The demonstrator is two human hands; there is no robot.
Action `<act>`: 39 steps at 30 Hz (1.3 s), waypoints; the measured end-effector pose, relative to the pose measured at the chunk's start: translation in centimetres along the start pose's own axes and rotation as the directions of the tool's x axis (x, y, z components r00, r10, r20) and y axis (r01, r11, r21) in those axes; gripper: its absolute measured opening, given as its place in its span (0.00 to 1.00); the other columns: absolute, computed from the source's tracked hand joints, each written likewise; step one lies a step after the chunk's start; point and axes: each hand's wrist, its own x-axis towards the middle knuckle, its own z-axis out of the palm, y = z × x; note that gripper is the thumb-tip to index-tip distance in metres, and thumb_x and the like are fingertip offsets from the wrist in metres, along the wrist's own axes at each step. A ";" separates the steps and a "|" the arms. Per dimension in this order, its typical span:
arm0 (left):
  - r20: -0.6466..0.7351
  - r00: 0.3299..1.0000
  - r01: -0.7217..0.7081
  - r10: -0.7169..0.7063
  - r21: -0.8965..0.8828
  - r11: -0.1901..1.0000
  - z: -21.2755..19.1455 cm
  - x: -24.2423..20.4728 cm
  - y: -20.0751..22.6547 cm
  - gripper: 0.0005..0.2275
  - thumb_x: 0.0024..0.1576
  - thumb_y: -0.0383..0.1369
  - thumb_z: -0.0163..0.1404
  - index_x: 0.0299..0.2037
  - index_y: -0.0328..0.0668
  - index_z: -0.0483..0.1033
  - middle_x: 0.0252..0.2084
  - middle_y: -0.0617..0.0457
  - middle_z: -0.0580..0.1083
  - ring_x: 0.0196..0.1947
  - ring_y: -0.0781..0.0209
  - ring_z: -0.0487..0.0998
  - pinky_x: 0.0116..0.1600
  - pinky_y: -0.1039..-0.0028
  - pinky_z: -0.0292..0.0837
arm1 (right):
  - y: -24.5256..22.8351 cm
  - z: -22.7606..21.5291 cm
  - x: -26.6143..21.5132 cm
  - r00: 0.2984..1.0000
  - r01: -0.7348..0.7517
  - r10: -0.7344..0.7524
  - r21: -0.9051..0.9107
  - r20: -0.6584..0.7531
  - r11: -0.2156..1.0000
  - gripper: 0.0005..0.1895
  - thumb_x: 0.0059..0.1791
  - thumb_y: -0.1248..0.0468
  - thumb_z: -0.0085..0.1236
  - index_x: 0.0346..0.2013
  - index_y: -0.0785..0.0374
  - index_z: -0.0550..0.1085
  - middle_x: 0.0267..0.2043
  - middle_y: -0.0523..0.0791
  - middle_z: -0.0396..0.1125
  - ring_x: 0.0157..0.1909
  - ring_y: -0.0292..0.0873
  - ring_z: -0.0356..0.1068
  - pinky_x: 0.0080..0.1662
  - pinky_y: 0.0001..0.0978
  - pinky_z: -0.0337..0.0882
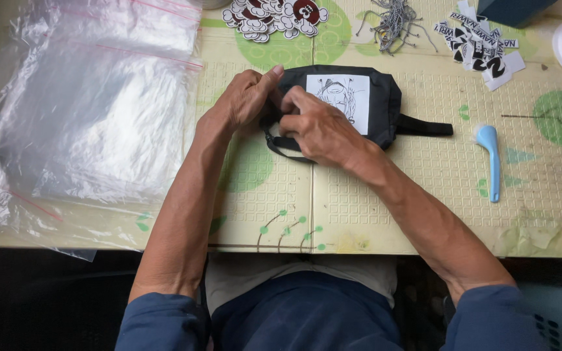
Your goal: The person attaches a metal chain and a decorative bear-shaped charm to a small black bag. They then place the bag into a clear plastic zip-lock bag and seal it.
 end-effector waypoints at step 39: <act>0.016 0.798 -0.603 0.603 -0.013 0.798 3.0 -0.5 -4.0 0.07 0.61 0.36 0.60 0.42 0.42 0.82 0.46 0.45 0.80 0.59 0.45 0.75 0.74 0.52 0.52 | 3.4 -0.6 -12.4 0.890 -0.076 -0.104 -0.369 -0.444 0.926 0.06 0.53 0.68 0.61 0.32 0.60 0.75 0.53 0.47 0.67 0.57 0.52 0.71 0.56 0.44 0.68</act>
